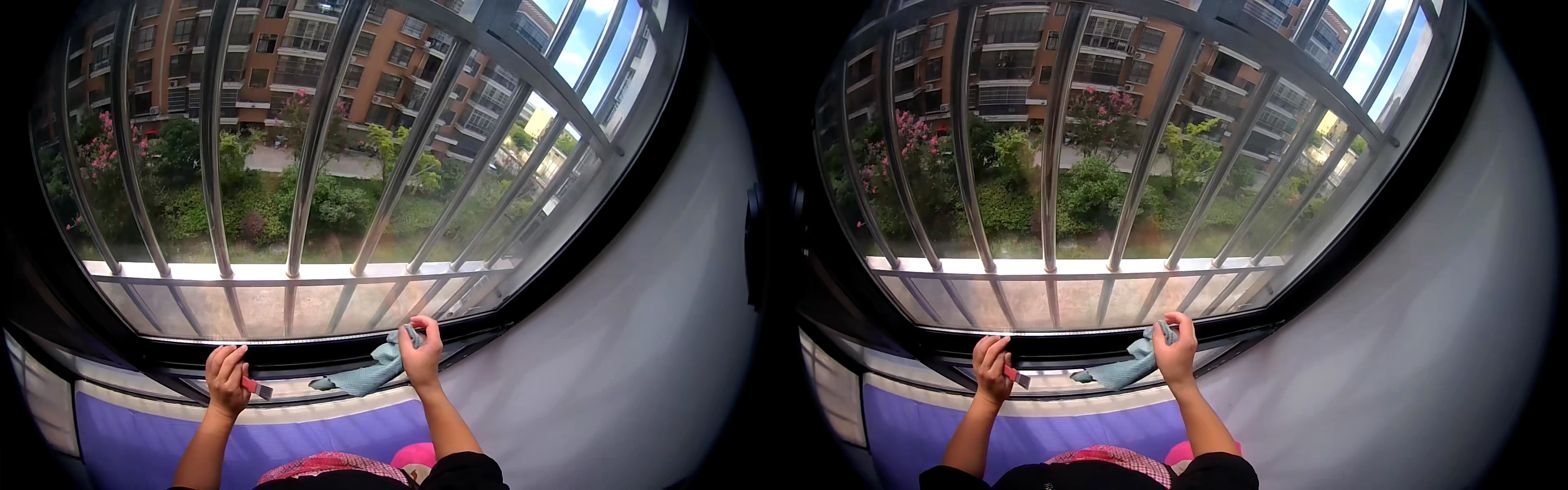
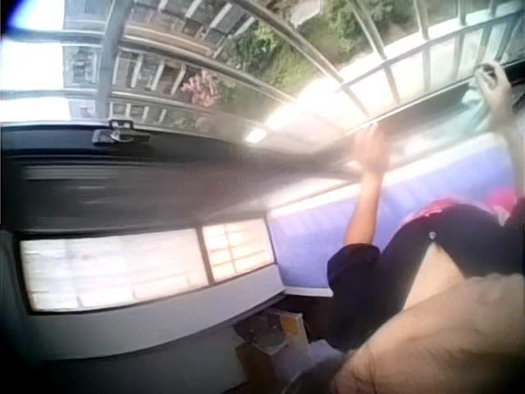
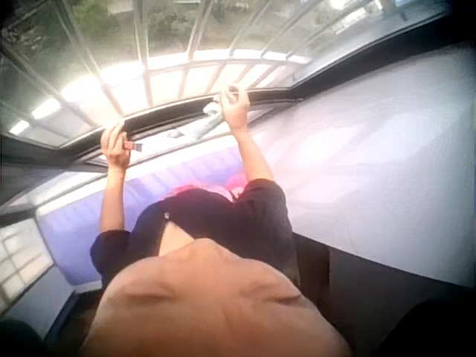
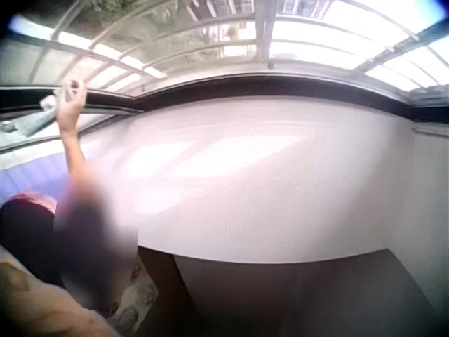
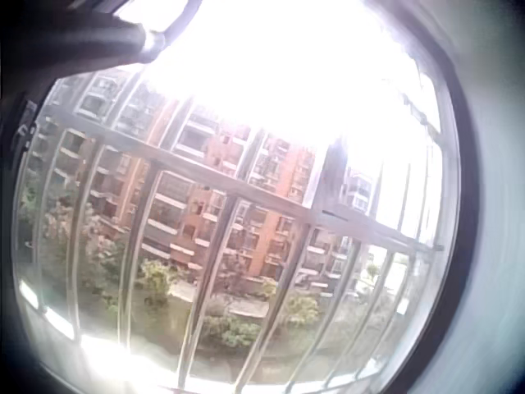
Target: The person cleans the window frame and glass using a blue cloth and a small red tool. They wipe the lower frame and glass, then use the tool to scrape the track and edges of the window frame while seated on a purple mat.
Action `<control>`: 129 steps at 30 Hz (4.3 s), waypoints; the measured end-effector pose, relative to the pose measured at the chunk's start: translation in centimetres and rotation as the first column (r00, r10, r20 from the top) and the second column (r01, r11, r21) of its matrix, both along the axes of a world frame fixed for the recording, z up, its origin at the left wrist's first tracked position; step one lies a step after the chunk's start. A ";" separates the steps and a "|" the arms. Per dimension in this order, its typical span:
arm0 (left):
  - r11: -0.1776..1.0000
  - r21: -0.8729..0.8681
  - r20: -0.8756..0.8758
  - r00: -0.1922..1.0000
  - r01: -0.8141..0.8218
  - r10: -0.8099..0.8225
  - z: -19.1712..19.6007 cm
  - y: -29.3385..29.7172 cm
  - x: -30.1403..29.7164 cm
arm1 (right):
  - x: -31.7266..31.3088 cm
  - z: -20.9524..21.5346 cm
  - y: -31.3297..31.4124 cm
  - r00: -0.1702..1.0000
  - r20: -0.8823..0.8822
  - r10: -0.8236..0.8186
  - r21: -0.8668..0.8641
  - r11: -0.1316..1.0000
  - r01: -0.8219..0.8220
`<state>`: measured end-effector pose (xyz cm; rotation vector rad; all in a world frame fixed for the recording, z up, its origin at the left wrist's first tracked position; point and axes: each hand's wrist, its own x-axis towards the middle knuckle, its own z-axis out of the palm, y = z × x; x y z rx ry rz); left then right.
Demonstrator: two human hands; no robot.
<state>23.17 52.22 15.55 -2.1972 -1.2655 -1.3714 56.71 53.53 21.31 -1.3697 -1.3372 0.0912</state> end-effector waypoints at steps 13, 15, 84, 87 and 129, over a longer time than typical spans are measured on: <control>0.965 0.152 -0.404 0.904 0.216 -0.139 9.5 3.7 9.8 | 27.9 2.5 1.1 0.737 0.061 -0.673 -0.242 0.706 0.665; 0.948 0.279 -0.487 0.873 0.155 0.001 9.1 4.9 9.4 | 27.6 2.3 1.9 0.740 0.067 -0.669 -0.287 0.697 0.657; 0.991 0.109 -0.365 0.930 0.078 -0.033 8.6 3.2 1.1 | 7.7 -2.3 -2.9 0.968 -0.107 0.225 -0.215 0.946 -0.244; 0.990 0.118 -0.400 0.916 0.074 -0.021 8.7 3.3 0.7 | 5.9 -1.4 -2.4 0.986 -0.093 0.139 -0.364 0.917 -0.164; 0.743 -0.669 0.282 0.930 0.014 0.237 -1.7 -18.4 -5.0 | -18.5 -1.4 0.2 0.690 0.333 0.643 -0.480 0.745 -0.463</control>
